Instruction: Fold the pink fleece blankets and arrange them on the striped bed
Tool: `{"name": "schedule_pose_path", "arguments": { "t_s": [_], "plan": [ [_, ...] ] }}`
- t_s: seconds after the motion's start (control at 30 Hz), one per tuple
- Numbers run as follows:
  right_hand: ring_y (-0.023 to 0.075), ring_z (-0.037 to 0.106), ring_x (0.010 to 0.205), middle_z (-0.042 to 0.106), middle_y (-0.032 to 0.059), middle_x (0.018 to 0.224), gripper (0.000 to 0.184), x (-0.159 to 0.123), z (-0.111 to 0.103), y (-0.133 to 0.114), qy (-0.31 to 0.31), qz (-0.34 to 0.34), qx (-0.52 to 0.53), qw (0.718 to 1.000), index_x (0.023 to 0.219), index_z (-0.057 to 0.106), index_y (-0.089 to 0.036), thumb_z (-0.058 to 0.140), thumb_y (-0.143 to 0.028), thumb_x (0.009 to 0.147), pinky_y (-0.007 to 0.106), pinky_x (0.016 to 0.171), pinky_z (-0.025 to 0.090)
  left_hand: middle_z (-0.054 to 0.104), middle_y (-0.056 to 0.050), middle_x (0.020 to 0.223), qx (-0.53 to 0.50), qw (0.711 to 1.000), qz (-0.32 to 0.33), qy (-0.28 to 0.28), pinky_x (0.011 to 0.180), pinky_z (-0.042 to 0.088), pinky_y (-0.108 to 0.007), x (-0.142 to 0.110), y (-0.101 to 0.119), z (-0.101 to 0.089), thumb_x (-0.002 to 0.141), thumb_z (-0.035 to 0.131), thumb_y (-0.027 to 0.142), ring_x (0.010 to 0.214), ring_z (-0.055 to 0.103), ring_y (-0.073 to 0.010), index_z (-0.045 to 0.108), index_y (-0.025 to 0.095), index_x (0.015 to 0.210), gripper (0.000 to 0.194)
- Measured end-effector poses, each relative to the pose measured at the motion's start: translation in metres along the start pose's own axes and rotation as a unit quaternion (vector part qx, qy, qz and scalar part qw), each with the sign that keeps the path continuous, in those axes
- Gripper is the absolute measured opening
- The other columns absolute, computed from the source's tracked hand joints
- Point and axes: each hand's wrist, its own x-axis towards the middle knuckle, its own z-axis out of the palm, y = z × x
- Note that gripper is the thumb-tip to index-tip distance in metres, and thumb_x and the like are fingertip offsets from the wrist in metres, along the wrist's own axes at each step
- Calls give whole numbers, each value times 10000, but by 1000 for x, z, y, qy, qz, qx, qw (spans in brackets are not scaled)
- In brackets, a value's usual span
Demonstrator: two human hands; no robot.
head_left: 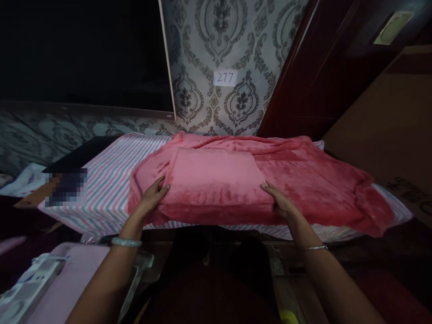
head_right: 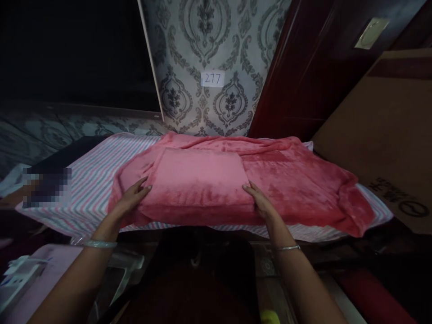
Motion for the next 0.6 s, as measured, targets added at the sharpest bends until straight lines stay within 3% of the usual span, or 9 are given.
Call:
{"name": "schedule_pose_path", "arguments": {
  "t_s": [0.13, 0.27, 0.33, 0.4, 0.5, 0.6],
  "plan": [
    [276, 630, 1232, 676, 38, 1334, 657, -5, 6, -5, -12, -4, 70, 997, 1355, 594, -327, 766, -385, 724, 444, 1026, 533, 635, -209, 1338, 71, 997, 18, 30, 1036, 491, -499, -1, 5, -1, 844, 530, 543, 1212, 614, -370, 429, 75, 1505, 816],
    [277, 701, 1088, 712, 49, 1256, 672, -4, 17, -17, 2, -2, 102, 995, 1381, 551, -321, 746, -332, 738, 456, 881, 604, 490, -218, 1507, 194, 951, 218, 100, 1168, 347, -559, -12, 35, 16, 846, 555, 513, 1396, 453, -391, 420, 98, 1499, 785],
    [276, 717, 1037, 730, 49, 1206, 654, -3, 25, -27, -5, -24, 122, 992, 1373, 555, -302, 731, -318, 744, 441, 840, 619, 436, -193, 1561, 214, 923, 316, 56, 1209, 290, -542, -21, 60, 40, 861, 579, 482, 1458, 382, -360, 396, 139, 1512, 758],
    [273, 714, 1041, 734, 45, 1191, 627, -2, 34, -38, -13, -57, 141, 988, 1350, 574, -287, 726, -304, 742, 414, 829, 626, 338, -196, 1620, 228, 899, 373, -23, 1219, 281, -516, -30, 89, 73, 842, 644, 461, 1499, 315, -347, 324, 154, 1550, 835],
    [266, 683, 1119, 710, 41, 1252, 616, 0, 42, -51, 4, -81, 148, 986, 1321, 592, -282, 748, -283, 725, 370, 833, 625, 230, -236, 1649, 254, 885, 381, -82, 1194, 300, -543, -42, 132, 125, 750, 768, 489, 1503, 277, -394, 268, 143, 1566, 1018],
    [259, 658, 1170, 673, 32, 1324, 619, 3, 41, -57, 20, -81, 148, 985, 1308, 592, -287, 771, -278, 715, 348, 835, 622, 379, -259, 1558, 282, 884, 365, -68, 1075, 421, -537, -49, 166, 162, 792, 736, 469, 1371, 446, -400, 253, 113, 1562, 976]
  ]
}}
